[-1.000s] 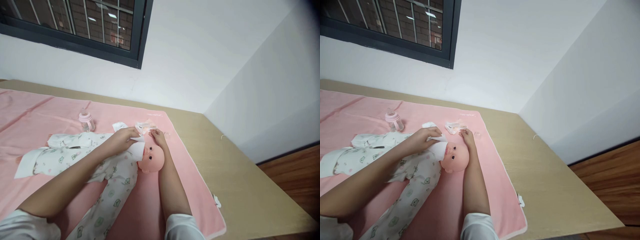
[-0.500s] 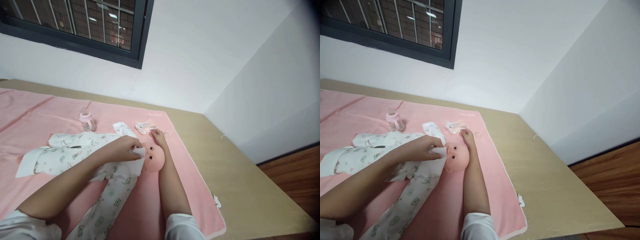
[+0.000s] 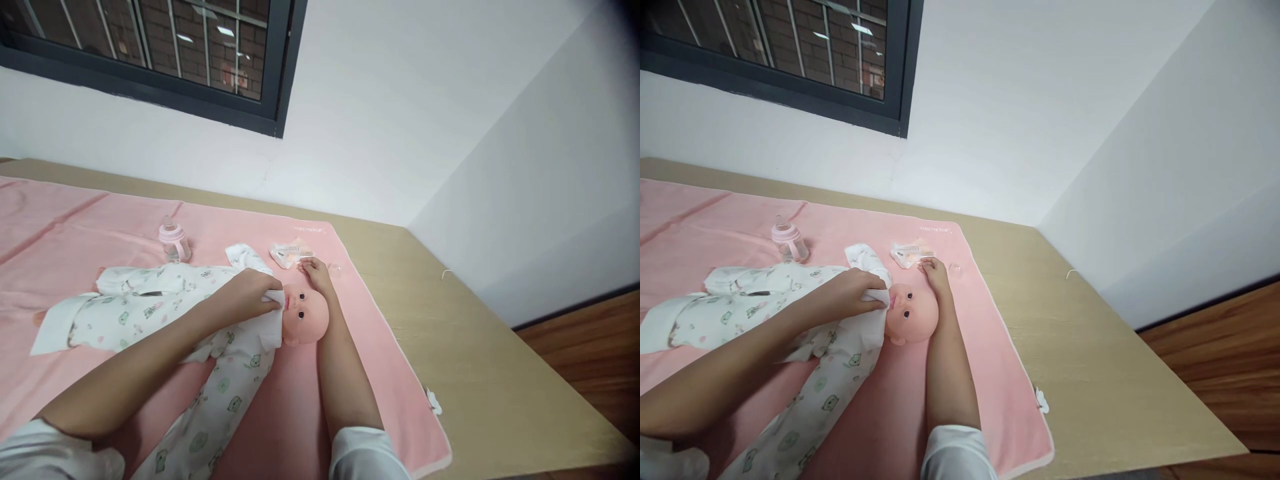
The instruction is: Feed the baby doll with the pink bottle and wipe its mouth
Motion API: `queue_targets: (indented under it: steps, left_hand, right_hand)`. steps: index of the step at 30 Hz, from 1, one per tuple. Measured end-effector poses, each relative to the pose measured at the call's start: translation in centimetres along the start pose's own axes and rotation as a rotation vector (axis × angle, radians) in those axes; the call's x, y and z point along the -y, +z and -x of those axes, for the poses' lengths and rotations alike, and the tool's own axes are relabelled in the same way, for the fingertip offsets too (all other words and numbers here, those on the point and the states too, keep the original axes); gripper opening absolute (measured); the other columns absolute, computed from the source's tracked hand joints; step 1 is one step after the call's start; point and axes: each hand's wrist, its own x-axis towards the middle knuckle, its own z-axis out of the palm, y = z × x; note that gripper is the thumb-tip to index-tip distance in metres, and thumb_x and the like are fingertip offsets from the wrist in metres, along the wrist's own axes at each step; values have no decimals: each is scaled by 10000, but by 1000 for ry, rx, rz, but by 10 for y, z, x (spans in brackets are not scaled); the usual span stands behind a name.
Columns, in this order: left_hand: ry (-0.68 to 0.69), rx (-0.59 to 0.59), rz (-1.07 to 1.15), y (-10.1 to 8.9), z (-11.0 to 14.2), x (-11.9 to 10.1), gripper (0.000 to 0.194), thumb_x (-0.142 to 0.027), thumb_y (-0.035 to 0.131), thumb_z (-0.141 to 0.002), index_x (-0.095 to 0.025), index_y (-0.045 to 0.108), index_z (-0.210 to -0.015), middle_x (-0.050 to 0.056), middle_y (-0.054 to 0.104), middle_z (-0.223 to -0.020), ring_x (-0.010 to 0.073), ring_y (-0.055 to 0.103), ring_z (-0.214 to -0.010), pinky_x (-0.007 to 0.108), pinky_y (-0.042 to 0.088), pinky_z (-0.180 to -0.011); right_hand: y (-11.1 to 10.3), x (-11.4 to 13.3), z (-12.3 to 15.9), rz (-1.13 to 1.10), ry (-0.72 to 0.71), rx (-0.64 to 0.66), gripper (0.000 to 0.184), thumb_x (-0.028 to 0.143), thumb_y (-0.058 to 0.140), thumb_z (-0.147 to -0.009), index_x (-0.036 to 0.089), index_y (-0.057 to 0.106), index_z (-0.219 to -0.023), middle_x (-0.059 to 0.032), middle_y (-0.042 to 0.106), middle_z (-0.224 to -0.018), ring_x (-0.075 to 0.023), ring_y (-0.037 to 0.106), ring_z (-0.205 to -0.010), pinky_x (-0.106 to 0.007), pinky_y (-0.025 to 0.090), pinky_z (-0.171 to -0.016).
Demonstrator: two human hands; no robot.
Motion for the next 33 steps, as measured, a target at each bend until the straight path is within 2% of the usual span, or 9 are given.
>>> queue_targets:
  steps: [9,15,25,29,33]
  left_hand:
    - [-9,-59,-3,-1,-6,7,153,-145,501,-797,-181,639,-740,24,668,-781,195,611,-750,257,384,-642]
    - [4,-68,16,2,-8,11,192,-114,493,-800,-173,666,-741,32,689,-844,199,621,-799,264,404,-697]
    - [-15,-111,83,-2,-7,6,335,-25,435,-731,-198,721,-732,13,670,-854,172,610,-786,239,394,-649]
    - [12,-87,156,-2,-5,8,480,27,402,-704,-233,764,-883,3,671,-922,160,623,-862,222,426,-718]
    - [84,3,203,1,-4,10,585,68,375,-636,-255,770,-922,-15,670,-930,135,621,-849,195,431,-719]
  right_hand:
    - [-1,-1,0,9,-7,8,142,246,655,-694,183,640,-820,-16,678,-763,-150,652,-770,-341,515,-897]
    - [-1,0,0,2,-9,16,144,250,653,-696,185,638,-823,-12,674,-770,-149,650,-767,-342,513,-899]
    - [0,-1,0,-4,-2,4,132,228,630,-699,177,636,-821,-3,676,-740,-146,653,-765,-327,512,-888]
    - [0,-2,0,-12,-2,5,133,227,621,-702,175,637,-824,-8,681,-758,-150,660,-783,-329,513,-894]
    - [0,-2,0,-1,-11,5,137,239,609,-709,176,635,-827,-16,681,-789,-148,660,-792,-326,518,-891]
